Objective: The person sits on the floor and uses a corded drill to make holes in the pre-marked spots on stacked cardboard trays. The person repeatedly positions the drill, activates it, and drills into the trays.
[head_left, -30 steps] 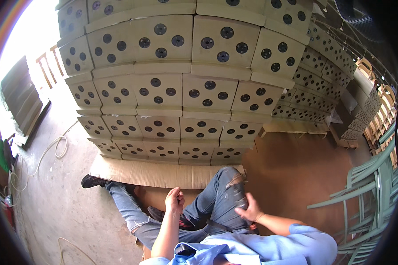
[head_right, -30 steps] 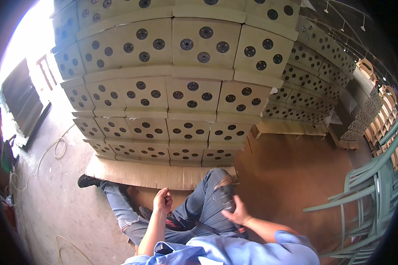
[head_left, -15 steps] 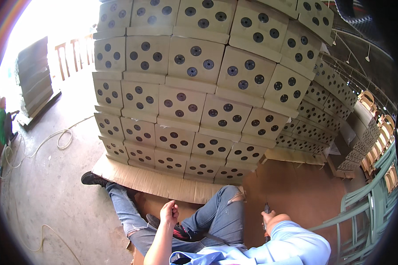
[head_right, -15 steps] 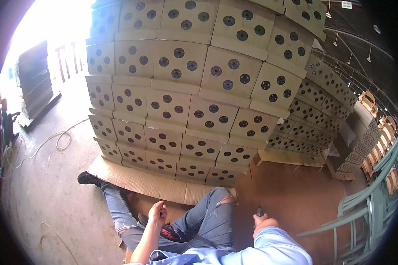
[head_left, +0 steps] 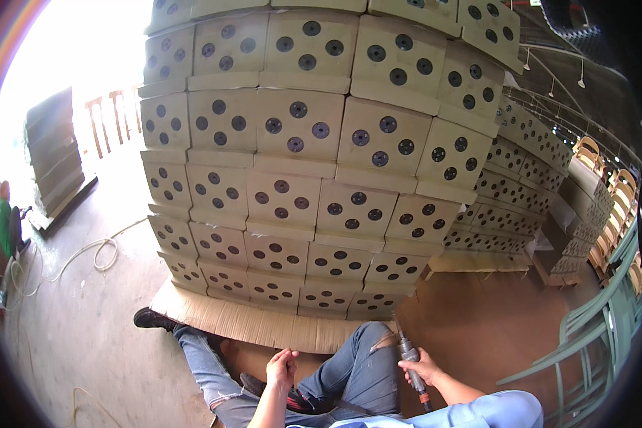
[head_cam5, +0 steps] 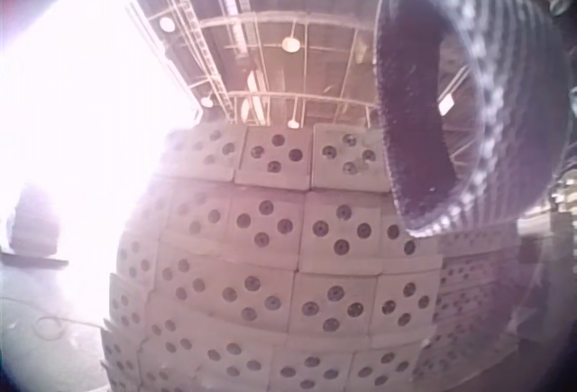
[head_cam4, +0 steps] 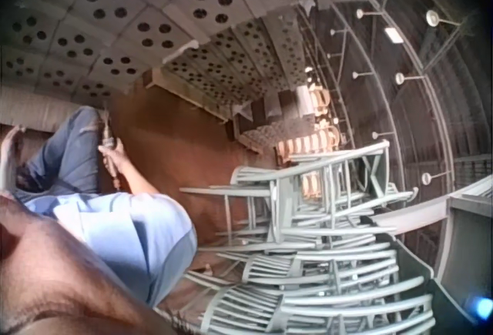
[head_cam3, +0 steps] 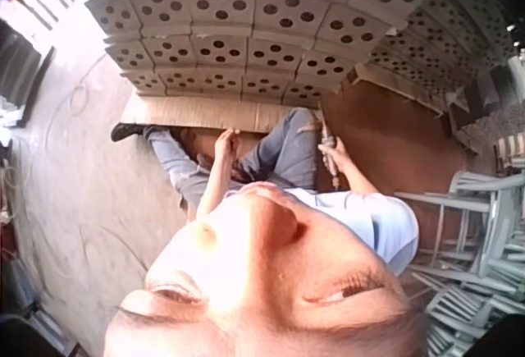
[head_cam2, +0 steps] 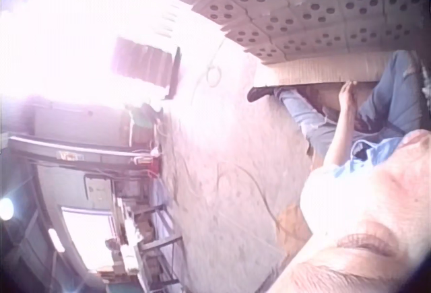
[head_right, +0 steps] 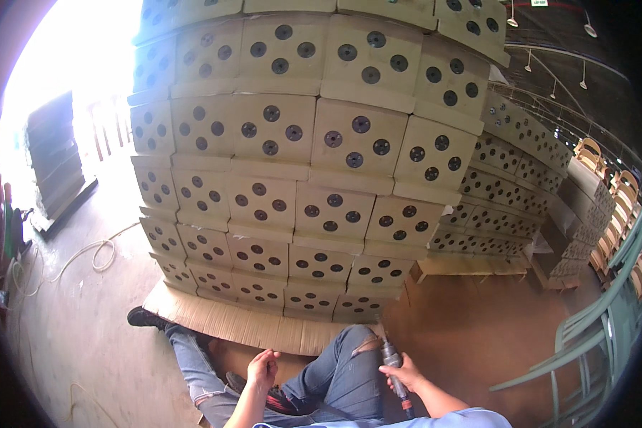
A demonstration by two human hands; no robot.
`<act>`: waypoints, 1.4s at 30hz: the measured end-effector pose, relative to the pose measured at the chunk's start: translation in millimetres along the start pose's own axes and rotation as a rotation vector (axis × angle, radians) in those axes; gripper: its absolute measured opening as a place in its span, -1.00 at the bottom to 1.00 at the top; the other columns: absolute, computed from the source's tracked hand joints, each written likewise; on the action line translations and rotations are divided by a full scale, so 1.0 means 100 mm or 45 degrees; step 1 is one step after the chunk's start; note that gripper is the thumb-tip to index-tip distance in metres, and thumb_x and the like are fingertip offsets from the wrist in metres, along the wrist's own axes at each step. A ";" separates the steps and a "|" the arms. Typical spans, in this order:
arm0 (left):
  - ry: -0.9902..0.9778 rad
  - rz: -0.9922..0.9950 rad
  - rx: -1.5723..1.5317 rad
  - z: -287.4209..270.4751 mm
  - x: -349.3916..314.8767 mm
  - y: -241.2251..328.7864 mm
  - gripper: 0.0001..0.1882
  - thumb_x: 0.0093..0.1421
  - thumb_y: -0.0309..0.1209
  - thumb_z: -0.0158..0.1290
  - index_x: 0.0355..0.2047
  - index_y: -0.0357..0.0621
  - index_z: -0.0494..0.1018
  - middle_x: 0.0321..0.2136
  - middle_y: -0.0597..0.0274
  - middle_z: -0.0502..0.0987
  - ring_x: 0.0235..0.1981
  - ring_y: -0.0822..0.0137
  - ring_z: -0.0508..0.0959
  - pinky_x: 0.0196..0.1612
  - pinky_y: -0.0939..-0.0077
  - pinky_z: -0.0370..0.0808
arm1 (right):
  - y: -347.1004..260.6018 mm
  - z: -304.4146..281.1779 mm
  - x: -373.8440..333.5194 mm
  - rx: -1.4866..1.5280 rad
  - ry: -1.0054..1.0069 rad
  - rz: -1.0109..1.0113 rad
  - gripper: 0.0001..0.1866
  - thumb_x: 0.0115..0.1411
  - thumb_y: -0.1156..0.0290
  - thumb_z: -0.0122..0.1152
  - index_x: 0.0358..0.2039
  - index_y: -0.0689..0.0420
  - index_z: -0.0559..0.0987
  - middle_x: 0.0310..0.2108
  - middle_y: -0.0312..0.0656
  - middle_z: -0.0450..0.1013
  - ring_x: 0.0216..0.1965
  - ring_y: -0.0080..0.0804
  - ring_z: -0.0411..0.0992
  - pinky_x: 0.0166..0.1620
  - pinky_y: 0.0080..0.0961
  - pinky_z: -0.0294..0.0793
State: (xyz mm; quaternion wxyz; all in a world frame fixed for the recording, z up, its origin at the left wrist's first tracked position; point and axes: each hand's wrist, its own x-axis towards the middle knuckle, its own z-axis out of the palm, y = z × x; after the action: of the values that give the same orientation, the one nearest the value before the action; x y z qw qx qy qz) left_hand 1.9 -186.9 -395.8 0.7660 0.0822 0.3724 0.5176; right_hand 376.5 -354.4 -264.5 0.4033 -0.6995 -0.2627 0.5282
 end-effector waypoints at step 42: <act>-0.166 -0.058 0.834 0.62 0.00 0.16 -0.85 0.33 -0.41 0.16 -0.35 -0.19 0.47 -0.59 0.36 0.44 -0.67 0.59 0.30 -0.65 0.69 0.15 | -0.06 0.72 0.43 -0.261 -1.146 0.018 -0.50 0.23 0.36 0.28 0.08 0.25 0.31 -0.53 -0.26 0.40 -0.66 -0.51 0.42 -0.63 -0.49 0.44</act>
State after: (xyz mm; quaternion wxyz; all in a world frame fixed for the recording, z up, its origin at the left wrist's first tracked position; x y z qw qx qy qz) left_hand 30.7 -163.3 -343.1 0.7325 0.3484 0.4710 0.3468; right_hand 321.5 -296.5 -290.3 0.1741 -0.4386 -0.4579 0.7534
